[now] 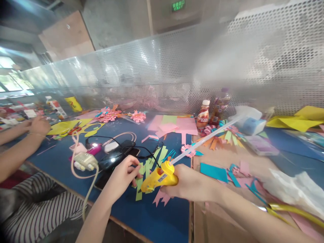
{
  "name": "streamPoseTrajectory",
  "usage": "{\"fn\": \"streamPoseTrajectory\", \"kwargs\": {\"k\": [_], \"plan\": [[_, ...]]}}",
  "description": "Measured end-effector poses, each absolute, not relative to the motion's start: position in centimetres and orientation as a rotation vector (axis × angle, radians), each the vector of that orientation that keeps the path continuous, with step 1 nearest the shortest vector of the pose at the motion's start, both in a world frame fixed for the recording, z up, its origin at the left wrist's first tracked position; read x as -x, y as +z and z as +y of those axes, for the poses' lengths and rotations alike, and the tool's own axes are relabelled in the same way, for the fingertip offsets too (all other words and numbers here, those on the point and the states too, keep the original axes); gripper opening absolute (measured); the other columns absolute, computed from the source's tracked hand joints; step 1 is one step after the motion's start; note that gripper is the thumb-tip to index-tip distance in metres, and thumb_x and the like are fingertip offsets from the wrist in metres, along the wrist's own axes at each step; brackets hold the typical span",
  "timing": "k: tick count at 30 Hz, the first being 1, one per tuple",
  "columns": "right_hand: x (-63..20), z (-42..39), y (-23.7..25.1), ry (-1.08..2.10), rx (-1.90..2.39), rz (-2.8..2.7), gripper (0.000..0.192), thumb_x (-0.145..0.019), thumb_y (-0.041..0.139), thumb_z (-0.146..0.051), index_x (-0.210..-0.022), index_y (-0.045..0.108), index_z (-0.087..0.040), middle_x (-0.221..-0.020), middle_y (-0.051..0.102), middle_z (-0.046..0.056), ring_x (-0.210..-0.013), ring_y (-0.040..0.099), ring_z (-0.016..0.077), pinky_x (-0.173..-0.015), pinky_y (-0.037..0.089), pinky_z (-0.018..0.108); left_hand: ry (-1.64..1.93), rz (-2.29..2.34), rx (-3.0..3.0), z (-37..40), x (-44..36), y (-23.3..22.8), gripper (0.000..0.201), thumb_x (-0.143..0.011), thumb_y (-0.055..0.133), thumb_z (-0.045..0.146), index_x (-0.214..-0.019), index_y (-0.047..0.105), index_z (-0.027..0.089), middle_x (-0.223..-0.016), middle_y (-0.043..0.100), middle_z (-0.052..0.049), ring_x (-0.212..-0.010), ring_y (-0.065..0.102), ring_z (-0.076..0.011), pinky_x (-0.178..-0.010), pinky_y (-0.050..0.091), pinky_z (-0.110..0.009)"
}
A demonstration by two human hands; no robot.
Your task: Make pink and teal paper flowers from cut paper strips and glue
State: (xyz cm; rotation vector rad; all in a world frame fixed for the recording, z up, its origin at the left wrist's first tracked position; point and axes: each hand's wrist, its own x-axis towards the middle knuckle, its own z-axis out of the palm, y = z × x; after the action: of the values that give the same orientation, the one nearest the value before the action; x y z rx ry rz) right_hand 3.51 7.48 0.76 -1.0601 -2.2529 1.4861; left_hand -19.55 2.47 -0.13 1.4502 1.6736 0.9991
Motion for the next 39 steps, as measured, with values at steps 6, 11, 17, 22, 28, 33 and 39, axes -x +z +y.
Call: {"fn": "streamPoseTrajectory", "kwargs": {"k": [6, 11, 17, 22, 28, 33, 39], "plan": [[-2.9, 6.2, 1.7, 1.647, 0.99, -2.186, 0.026, -0.07, 0.062, -0.021, -0.096, 0.063, -0.019, -0.08, 0.066, 0.0, -0.065, 0.058, 0.0111, -0.051, 0.044, 0.017, 0.971, 1.707, -1.441, 2.5, 19.5, -0.1, 0.014, -0.081, 0.047, 0.034, -0.083, 0.042, 0.021, -0.06, 0.061, 0.003, -0.044, 0.055, -0.0118, -0.046, 0.043, -0.022], [-2.7, 5.9, 2.0, 1.666, 0.983, -2.135, 0.027, -0.069, 0.063, -0.019, -0.096, 0.063, -0.019, -0.079, 0.067, -0.002, -0.066, 0.06, 0.0103, -0.053, 0.046, 0.016, 0.966, 1.724, -1.46, 2.6, 19.6, -0.3, 0.014, -0.081, 0.047, 0.034, -0.083, 0.042, 0.022, -0.059, 0.061, 0.003, -0.044, 0.054, -0.0113, -0.046, 0.043, -0.022], [-2.4, 5.8, 2.1, 1.799, 0.785, -2.093, 0.024, -0.072, 0.06, -0.016, -0.096, 0.064, -0.019, -0.092, 0.069, 0.0, -0.082, 0.063, 0.014, -0.069, 0.051, 0.02, 0.953, 1.754, -1.475, 2.4, 19.5, -0.4, 0.012, -0.082, 0.046, 0.034, -0.083, 0.042, 0.022, -0.06, 0.061, 0.003, -0.043, 0.054, -0.0118, -0.046, 0.044, -0.022], [-2.3, 5.6, 2.2, 1.832, 0.764, -2.077, 0.023, -0.074, 0.058, -0.016, -0.096, 0.064, -0.018, -0.093, 0.07, 0.001, -0.083, 0.064, 0.0157, -0.073, 0.052, 0.024, 0.948, 1.768, -1.477, 2.6, 19.5, -0.3, 0.012, -0.082, 0.046, 0.034, -0.083, 0.042, 0.022, -0.06, 0.061, 0.003, -0.043, 0.054, -0.0119, -0.046, 0.044, -0.022], [-2.3, 5.8, 2.1, 1.82, 0.772, -2.106, 0.026, -0.073, 0.057, -0.013, -0.097, 0.065, -0.018, -0.091, 0.069, 0.0, -0.081, 0.064, 0.014, -0.069, 0.052, 0.021, 0.962, 1.761, -1.483, 2.4, 19.6, -0.5, 0.012, -0.082, 0.045, 0.034, -0.084, 0.042, 0.022, -0.06, 0.061, 0.003, -0.044, 0.054, -0.0115, -0.046, 0.044, -0.022], [-2.2, 5.7, 2.0, 1.835, 0.734, -2.093, 0.029, -0.076, 0.056, -0.017, -0.104, 0.064, -0.019, -0.092, 0.069, 0.001, -0.081, 0.064, 0.0145, -0.072, 0.052, 0.024, 0.976, 1.755, -1.484, 2.4, 19.5, -0.4, 0.012, -0.082, 0.045, 0.034, -0.084, 0.043, 0.022, -0.062, 0.06, 0.003, -0.044, 0.054, -0.0111, -0.046, 0.044, -0.021], [-2.4, 5.7, 2.3, 1.798, 0.775, -2.137, 0.023, -0.077, 0.056, -0.02, -0.098, 0.064, -0.02, -0.094, 0.069, 0.0, -0.082, 0.064, 0.015, -0.071, 0.052, 0.024, 0.977, 1.752, -1.487, 2.3, 19.4, -0.3, 0.012, -0.082, 0.045, 0.034, -0.083, 0.043, 0.022, -0.062, 0.059, 0.003, -0.044, 0.054, -0.0107, -0.046, 0.044, -0.021]]}}
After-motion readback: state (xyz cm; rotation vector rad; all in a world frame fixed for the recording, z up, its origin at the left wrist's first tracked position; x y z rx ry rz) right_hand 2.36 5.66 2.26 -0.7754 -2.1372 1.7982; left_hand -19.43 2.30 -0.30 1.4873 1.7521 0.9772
